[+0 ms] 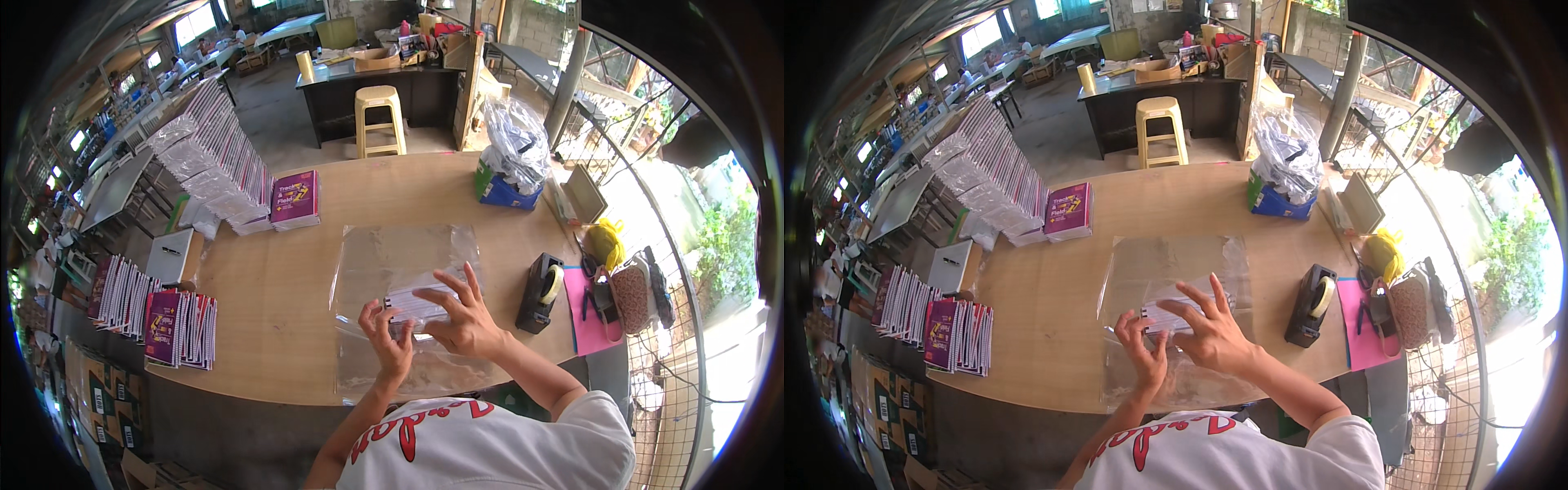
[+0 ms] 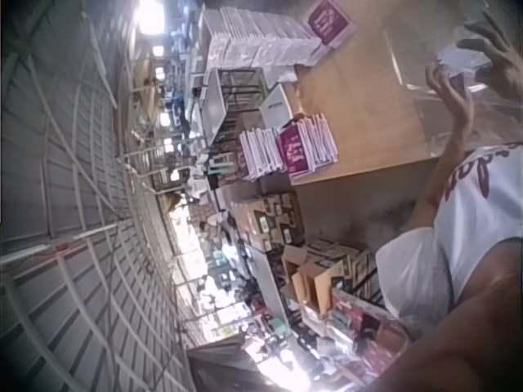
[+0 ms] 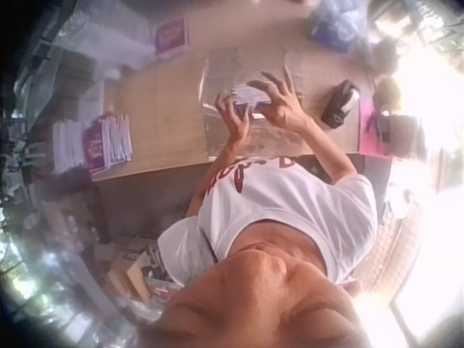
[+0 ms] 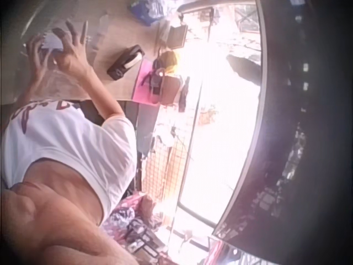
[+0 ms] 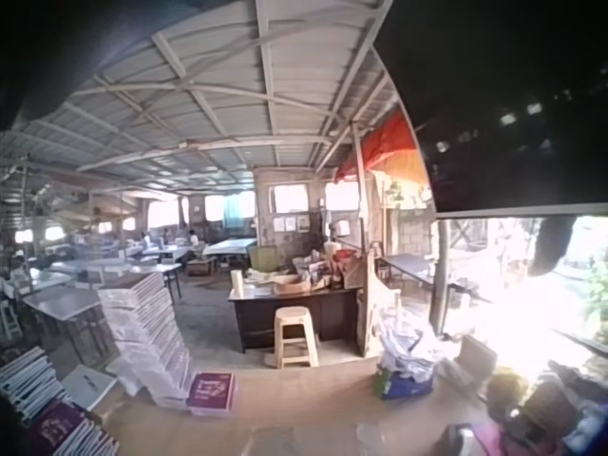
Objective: The person stacks multiple notebooks on a table and wraps them in clear plastic film, securing the film with adhesive tape from a dispenser.
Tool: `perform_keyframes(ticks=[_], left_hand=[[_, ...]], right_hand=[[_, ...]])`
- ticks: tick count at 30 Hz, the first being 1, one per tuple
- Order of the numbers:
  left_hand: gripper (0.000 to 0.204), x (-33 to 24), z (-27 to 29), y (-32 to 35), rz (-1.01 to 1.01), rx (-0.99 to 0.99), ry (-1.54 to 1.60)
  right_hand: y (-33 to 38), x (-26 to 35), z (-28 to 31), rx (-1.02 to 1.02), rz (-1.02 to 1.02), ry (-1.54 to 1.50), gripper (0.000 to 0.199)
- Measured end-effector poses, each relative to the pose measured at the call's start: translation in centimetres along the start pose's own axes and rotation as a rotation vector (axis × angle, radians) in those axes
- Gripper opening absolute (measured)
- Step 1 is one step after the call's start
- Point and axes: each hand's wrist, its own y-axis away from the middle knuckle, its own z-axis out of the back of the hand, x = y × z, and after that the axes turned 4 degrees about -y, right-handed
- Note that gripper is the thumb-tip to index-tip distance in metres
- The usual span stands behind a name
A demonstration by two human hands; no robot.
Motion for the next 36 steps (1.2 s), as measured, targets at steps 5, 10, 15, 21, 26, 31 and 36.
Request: perform_keyframes(ticks=[5, 10, 15, 21, 26, 31, 36], left_hand=[[0.034, 2.3, 1.2, -0.2, -0.216, 0.069, -0.065], [0.043, 0.9, 3.7, -2.9, -0.295, 0.325, -0.041], [0.073, 1.1, 5.9, -7.2, -0.475, 0.723, -0.317], [0.076, 0.8, 5.9, -10.0, -0.503, 0.916, -0.154], [0.080, 0.8, 5.8, -12.0, -0.797, 1.036, -0.297], [0.088, 0.8, 5.1, -13.3, -0.818, 1.226, -0.293], [0.091, 0.1, 4.1, -14.4, -0.989, 1.297, -0.461]], right_hand=[[-0.9, -1.3, 3.5, -0.181, -0.307, 0.003, 0.043], [-3.2, -3.7, 9.3, 0.421, -0.080, -0.096, 0.065], [-3.3, -7.6, 7.2, 0.654, 0.081, 0.262, 0.038], [-2.5, -10.3, 5.9, 0.754, 0.185, -0.096, 0.010], [-3.0, -10.8, 5.1, 0.575, 0.125, -0.158, 0.004], [-4.7, -10.1, 4.0, 0.637, 0.094, -0.287, 0.008], [-5.4, -10.3, 1.2, 0.686, 0.178, -0.299, 0.016]])
